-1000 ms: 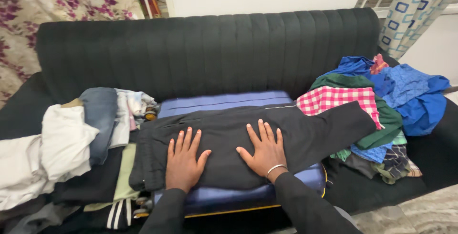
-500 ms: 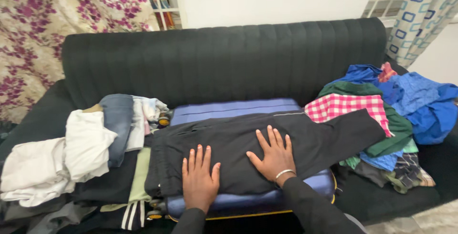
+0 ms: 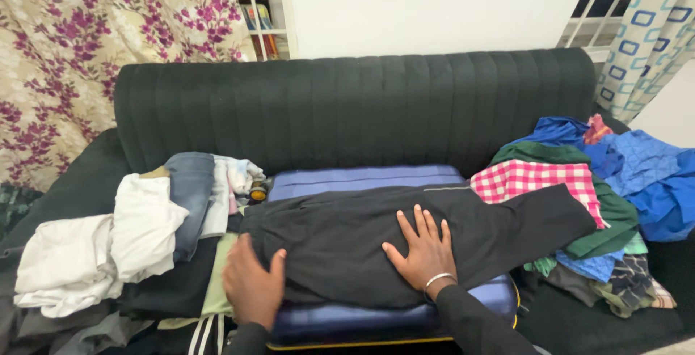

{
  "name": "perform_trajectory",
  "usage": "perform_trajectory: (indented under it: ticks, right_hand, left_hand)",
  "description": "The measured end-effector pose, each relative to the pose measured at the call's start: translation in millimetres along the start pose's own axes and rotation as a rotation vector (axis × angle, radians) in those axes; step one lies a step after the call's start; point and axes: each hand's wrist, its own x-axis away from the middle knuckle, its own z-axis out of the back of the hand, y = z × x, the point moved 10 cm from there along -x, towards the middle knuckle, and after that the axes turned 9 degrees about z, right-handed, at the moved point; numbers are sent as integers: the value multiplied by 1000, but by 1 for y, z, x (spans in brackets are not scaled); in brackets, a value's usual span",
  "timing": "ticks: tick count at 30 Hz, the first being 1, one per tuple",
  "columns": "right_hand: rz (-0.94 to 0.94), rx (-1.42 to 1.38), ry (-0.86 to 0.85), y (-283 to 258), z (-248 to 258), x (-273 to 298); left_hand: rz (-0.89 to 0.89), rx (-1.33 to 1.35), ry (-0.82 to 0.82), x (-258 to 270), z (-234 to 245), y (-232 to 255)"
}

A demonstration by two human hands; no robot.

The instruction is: The person folds a white t-shirt, a pair of black trousers, a red-and-white checkered cloth, a pair of green shorts, and a blue garment by hand on top of a suitcase.

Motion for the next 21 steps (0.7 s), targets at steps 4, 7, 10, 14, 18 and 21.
perform_trajectory:
  ticks: [4, 7, 10, 14, 18, 21]
  right_hand:
    - [-13, -1, -24, 1, -1, -2]
    - [-10, 7, -17, 0, 0, 1]
    - [-12, 12, -24, 0, 0, -1]
    - [-23, 7, -83, 0, -5, -3]
    - [-11, 16, -84, -13, -7, -6]
    - [14, 6, -117, -28, -7, -14]
  left_hand:
    - [492, 4, -323, -14, -28, -88]
    - [644, 234, -508, -9, -54, -119]
    - [535, 288, -417, -27, -50, -126]
    - [457, 461, -316, -42, -29, -104]
    - [367, 408, -234, -57, 17, -63]
    - [357, 409, -203, -60, 47, -40]
